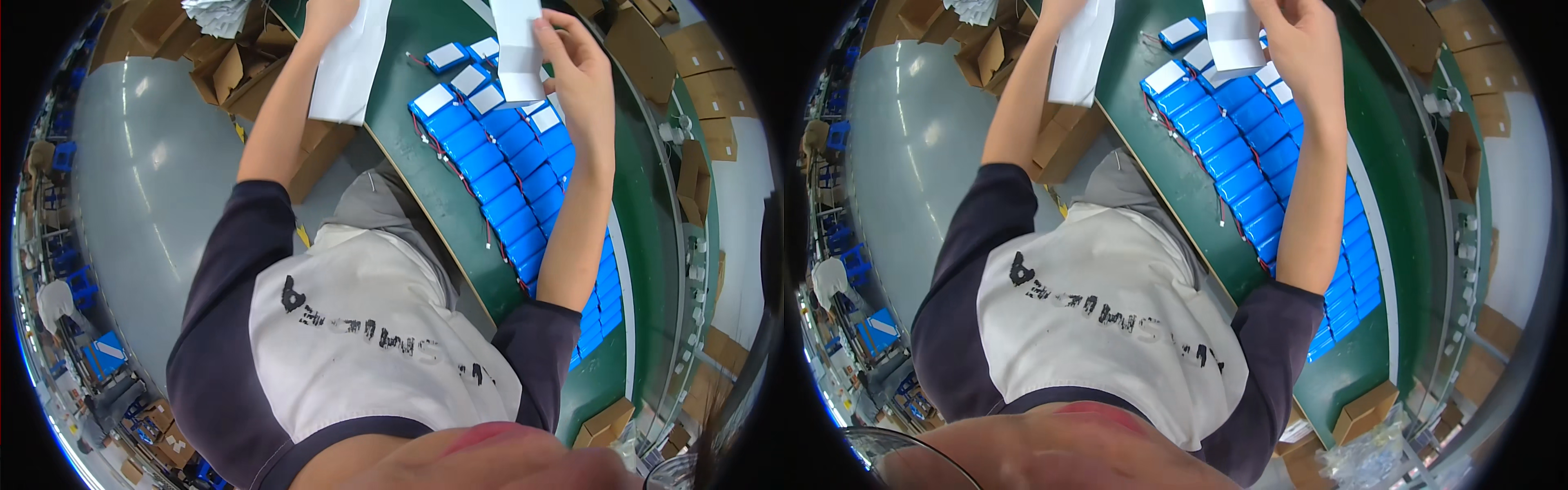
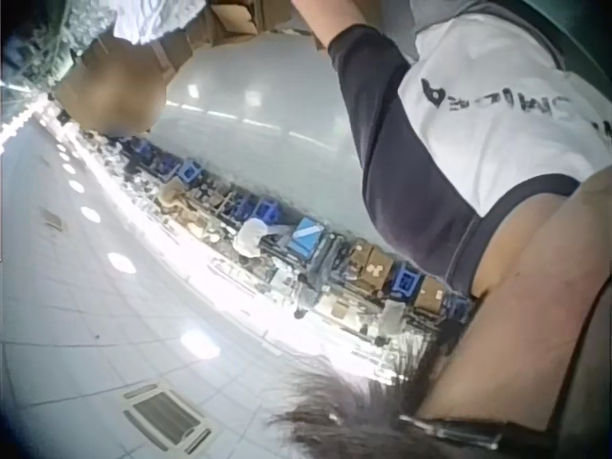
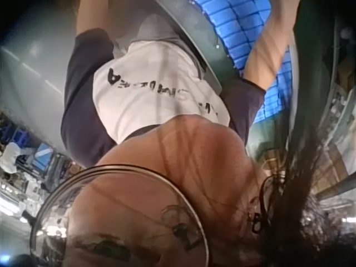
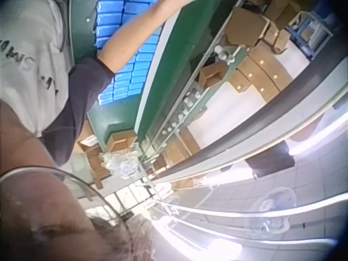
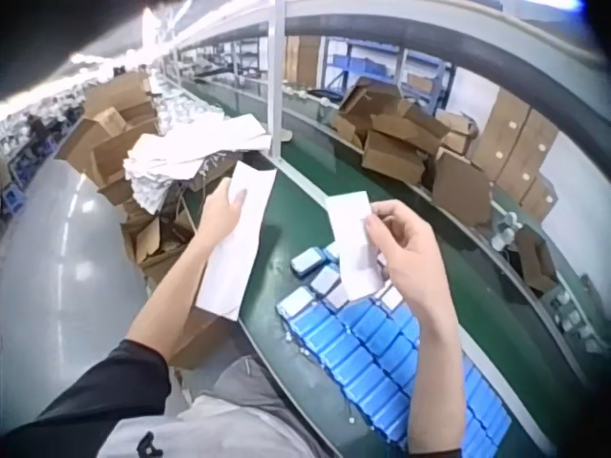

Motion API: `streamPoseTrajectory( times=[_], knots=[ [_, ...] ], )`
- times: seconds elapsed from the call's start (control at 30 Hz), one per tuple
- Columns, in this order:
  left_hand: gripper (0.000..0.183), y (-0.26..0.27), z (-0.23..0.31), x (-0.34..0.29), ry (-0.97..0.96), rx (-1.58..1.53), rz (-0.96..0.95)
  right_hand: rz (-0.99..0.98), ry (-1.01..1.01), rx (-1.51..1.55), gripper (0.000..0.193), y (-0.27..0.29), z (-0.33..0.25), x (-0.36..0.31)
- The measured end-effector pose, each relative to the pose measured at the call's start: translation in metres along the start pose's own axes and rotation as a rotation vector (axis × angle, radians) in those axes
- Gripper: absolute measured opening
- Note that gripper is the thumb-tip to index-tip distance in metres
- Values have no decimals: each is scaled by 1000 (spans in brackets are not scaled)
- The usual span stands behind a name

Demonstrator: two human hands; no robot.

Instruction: The person places white rectangular sheets onto a grid of blue battery cells arranged on a green workbench. They peel the backing from the sheets and press them onto the cells one by one, covering the top surface of the battery pack.

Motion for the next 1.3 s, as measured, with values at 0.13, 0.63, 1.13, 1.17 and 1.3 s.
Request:
streamPoseTrajectory(
  times=[0.13, 0.63, 1.13, 1.17, 1.3],
  knots=[
    [47, -31, -45, -1, -134, 238, 40, -359, -98, -315, 29, -20, 49, -25],
    [20, 31, 87, -201, -477, -237, -235, -424, -287, -420, 32, -53, 74, -77],
    [20, 18, 83, -204, -484, -222, -138, -271, -319, -360, 33, -51, 84, -83],
    [20, 17, 83, -206, -488, -222, -140, -278, -313, -379, 33, -52, 83, -83],
    [19, 13, 86, -212, -532, -177, -158, -289, -274, -417, 32, -51, 83, -82]
  ],
)
Point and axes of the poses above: each hand's wrist, its own x-axis towards the middle knuckle, its own y-axis out of the back of the hand, z = x × y, the point moved 6 cm from there along x, towards the middle knuckle, and after that the axes turned 7 degrees about y, right-handed, at the moved point
